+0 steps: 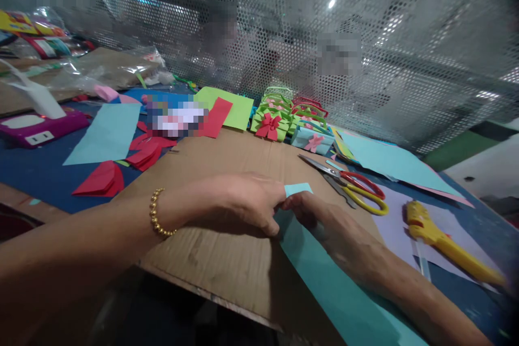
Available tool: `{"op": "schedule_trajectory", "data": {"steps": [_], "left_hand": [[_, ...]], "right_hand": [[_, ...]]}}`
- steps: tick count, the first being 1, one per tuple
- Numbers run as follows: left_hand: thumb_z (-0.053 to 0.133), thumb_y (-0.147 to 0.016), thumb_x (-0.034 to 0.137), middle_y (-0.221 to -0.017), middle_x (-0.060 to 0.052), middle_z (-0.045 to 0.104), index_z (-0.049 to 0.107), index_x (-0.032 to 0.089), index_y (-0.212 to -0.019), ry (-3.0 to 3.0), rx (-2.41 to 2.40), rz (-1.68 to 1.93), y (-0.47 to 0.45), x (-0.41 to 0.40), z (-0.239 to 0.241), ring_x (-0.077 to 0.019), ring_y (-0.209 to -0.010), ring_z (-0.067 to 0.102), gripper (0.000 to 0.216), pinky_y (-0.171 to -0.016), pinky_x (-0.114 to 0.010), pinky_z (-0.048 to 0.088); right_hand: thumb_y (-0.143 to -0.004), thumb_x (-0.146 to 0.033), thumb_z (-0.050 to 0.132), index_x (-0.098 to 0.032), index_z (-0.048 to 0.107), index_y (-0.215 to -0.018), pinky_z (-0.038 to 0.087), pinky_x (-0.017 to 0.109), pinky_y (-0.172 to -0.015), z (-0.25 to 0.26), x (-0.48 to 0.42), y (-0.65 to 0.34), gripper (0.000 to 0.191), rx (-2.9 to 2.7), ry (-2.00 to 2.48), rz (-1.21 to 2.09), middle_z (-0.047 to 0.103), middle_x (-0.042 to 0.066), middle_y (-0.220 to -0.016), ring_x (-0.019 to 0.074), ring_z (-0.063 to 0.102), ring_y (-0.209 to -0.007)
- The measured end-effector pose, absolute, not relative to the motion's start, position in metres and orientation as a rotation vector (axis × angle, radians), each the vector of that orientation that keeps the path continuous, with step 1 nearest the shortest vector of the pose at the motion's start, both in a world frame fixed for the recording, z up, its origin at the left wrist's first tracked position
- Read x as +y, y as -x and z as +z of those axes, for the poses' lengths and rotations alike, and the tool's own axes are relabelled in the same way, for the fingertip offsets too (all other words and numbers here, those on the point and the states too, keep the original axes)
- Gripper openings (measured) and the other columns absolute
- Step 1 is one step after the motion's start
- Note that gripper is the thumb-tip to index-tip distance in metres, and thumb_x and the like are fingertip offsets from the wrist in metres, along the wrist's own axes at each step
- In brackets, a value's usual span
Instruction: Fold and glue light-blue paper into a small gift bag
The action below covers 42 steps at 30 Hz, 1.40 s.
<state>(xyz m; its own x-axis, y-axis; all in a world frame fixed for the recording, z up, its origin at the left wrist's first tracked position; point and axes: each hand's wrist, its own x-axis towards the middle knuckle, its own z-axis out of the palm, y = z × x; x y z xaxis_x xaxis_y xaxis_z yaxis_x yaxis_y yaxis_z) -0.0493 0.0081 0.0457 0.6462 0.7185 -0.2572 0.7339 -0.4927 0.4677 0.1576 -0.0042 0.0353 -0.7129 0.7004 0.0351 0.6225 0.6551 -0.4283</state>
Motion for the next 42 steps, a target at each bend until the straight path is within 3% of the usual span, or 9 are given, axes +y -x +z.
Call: {"op": "schedule_trajectory", "data": {"steps": [7,18,26,30,35,42], "left_hand": [[0.060,-0.067,0.036,-0.072,-0.001,0.064,0.062,0.024,-0.084,-2.314,1.086,-0.072,0.051,0.012,0.038,-0.0186,-0.059,0.057,0.021,-0.048,-0.030,0.037],[0.064,-0.067,0.039,-0.067,0.002,0.061,0.055,0.025,-0.079,-2.321,1.048,-0.015,0.054,0.011,0.035,-0.0161,-0.054,0.053,0.021,-0.042,-0.027,0.033],[0.059,-0.067,0.039,-0.071,0.001,0.061,0.055,0.024,-0.080,-2.356,1.124,-0.099,0.052,0.007,0.034,-0.0151,-0.057,0.052,0.020,-0.042,-0.027,0.031],[0.061,-0.065,0.040,-0.068,0.003,0.057,0.052,0.024,-0.076,-2.370,1.116,-0.043,0.050,0.007,0.035,-0.0137,-0.057,0.049,0.022,-0.042,-0.026,0.030],[0.065,-0.063,0.039,-0.066,0.005,0.055,0.051,0.024,-0.074,-2.362,1.083,-0.017,0.048,0.010,0.031,-0.0130,-0.057,0.049,0.023,-0.043,-0.026,0.030],[0.070,-0.062,0.043,-0.067,0.004,0.054,0.051,0.024,-0.073,-2.283,1.138,-0.047,0.049,0.009,0.040,-0.0142,-0.059,0.048,0.029,-0.046,-0.027,0.029]], "right_hand": [[-0.082,-0.014,0.054,-0.022,0.057,-0.097,0.037,0.022,-0.051,0.036,-0.007,-0.156,0.017,-2.660,1.106,0.585,0.063,-0.001,-0.075,0.0106,0.051,-0.059],[-0.086,-0.016,0.054,-0.023,0.049,-0.108,0.040,0.025,-0.057,0.019,0.000,-0.165,0.024,-2.636,1.057,0.746,0.063,0.000,-0.084,0.0123,0.054,-0.066],[-0.077,-0.008,0.055,-0.021,0.047,-0.087,0.032,0.022,-0.054,0.021,-0.005,-0.164,0.019,-2.565,1.120,0.671,0.055,-0.005,-0.072,0.0092,0.046,-0.061],[-0.078,-0.006,0.051,-0.019,0.053,-0.079,0.037,0.023,-0.062,0.029,-0.006,-0.164,0.014,-2.638,0.990,0.759,0.060,-0.002,-0.078,0.0107,0.051,-0.069],[-0.078,-0.002,0.052,-0.019,0.060,-0.093,0.044,0.026,-0.072,0.049,-0.014,-0.163,0.025,-2.656,0.975,0.792,0.066,0.004,-0.095,0.0159,0.059,-0.085],[-0.084,-0.015,0.060,-0.020,0.063,-0.106,0.050,0.032,-0.082,0.043,-0.010,-0.169,0.023,-2.673,0.786,0.877,0.064,0.009,-0.105,0.0215,0.060,-0.096]]}}
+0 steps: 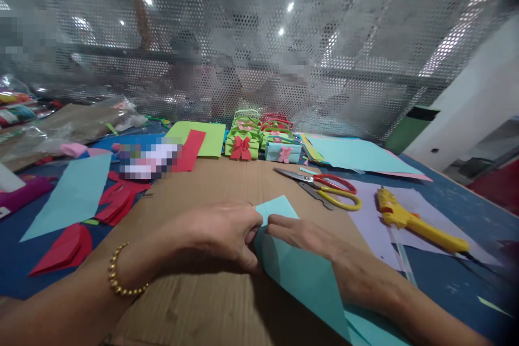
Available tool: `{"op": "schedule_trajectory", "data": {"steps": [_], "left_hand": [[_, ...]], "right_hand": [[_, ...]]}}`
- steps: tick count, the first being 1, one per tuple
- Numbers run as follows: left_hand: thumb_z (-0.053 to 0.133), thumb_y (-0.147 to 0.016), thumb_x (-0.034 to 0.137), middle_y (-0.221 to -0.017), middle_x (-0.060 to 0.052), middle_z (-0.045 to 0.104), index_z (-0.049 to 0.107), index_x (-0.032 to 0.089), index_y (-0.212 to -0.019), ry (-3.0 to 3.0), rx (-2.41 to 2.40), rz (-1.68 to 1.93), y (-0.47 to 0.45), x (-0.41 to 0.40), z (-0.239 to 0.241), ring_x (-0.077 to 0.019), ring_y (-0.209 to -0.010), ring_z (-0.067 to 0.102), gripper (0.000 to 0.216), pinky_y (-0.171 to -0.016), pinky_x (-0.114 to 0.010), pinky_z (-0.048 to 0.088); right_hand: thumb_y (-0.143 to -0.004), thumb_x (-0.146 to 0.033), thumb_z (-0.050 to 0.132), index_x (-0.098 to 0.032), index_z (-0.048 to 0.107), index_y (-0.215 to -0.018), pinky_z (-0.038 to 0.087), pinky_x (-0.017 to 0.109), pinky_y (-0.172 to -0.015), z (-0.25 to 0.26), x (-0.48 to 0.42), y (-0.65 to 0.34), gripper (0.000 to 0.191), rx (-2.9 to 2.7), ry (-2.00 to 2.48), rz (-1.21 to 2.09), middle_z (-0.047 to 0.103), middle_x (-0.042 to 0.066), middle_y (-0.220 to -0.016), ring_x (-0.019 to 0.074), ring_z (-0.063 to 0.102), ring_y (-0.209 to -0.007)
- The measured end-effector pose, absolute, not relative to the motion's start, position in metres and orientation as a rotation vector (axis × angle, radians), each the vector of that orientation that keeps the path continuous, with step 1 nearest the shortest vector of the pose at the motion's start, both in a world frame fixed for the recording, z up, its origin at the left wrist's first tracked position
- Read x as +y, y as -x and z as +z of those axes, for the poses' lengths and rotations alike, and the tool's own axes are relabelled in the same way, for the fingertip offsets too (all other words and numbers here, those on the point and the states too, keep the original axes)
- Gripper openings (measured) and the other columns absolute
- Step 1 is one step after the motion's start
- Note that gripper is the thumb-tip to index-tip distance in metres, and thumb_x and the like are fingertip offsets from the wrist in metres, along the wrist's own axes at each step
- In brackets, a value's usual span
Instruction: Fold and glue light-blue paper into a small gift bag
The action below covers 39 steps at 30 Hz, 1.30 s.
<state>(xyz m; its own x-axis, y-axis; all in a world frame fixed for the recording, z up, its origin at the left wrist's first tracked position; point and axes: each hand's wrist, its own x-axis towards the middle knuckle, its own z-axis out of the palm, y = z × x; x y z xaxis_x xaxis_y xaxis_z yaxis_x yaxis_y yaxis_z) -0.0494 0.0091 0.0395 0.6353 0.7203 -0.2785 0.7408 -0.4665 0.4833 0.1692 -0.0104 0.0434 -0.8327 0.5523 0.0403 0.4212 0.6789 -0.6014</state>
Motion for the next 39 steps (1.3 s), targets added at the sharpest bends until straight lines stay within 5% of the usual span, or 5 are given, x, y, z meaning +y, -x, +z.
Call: {"op": "schedule_trajectory", "data": {"steps": [8,17,27,34,39], "left_hand": [[0.046,-0.087,0.034,-0.072,0.002,0.053,0.052,0.020,-0.078,-2.019,1.130,0.356,0.049,0.020,0.039,-0.0133,-0.065,0.047,0.018,-0.056,-0.026,0.033],[0.064,-0.075,0.035,-0.073,0.005,0.046,0.057,0.018,-0.087,-1.754,1.205,0.505,0.030,0.009,0.024,-0.0107,-0.063,0.037,0.022,-0.051,-0.024,0.025],[0.067,-0.067,0.028,-0.065,0.005,0.049,0.057,0.017,-0.078,-1.877,1.061,0.410,0.037,0.037,0.003,-0.0100,-0.059,0.041,0.018,-0.053,-0.023,0.029],[0.067,-0.067,0.035,-0.060,0.008,0.049,0.052,0.019,-0.089,-1.914,0.978,0.231,0.039,0.047,0.012,-0.0093,-0.055,0.042,0.031,-0.053,-0.023,0.032],[0.064,-0.072,0.033,-0.069,0.006,0.047,0.055,0.018,-0.090,-1.873,1.001,0.292,0.037,0.035,0.023,-0.0102,-0.063,0.042,0.025,-0.056,-0.023,0.032]], "right_hand": [[-0.085,-0.013,0.057,-0.018,0.062,-0.093,0.049,0.030,-0.080,0.043,-0.010,-0.169,0.011,-2.717,0.811,0.873,0.063,0.007,-0.100,0.0171,0.059,-0.085],[-0.081,-0.007,0.053,-0.018,0.058,-0.074,0.044,0.022,-0.069,0.054,-0.013,-0.169,0.014,-2.663,0.869,0.877,0.065,0.002,-0.087,0.0128,0.057,-0.074],[-0.091,-0.011,0.054,-0.016,0.073,-0.099,0.041,0.023,-0.070,0.066,0.005,-0.190,0.021,-2.508,0.823,0.597,0.069,0.004,-0.089,0.0125,0.058,-0.077],[-0.095,-0.023,0.053,-0.017,0.071,-0.089,0.038,0.025,-0.066,0.090,0.004,-0.214,0.020,-2.591,0.962,0.399,0.068,0.004,-0.082,0.0127,0.057,-0.071],[-0.094,-0.050,0.053,-0.019,0.069,-0.095,0.039,0.027,-0.063,0.107,0.007,-0.199,0.035,-2.801,1.128,0.502,0.068,0.005,-0.085,0.0160,0.059,-0.073]]}}
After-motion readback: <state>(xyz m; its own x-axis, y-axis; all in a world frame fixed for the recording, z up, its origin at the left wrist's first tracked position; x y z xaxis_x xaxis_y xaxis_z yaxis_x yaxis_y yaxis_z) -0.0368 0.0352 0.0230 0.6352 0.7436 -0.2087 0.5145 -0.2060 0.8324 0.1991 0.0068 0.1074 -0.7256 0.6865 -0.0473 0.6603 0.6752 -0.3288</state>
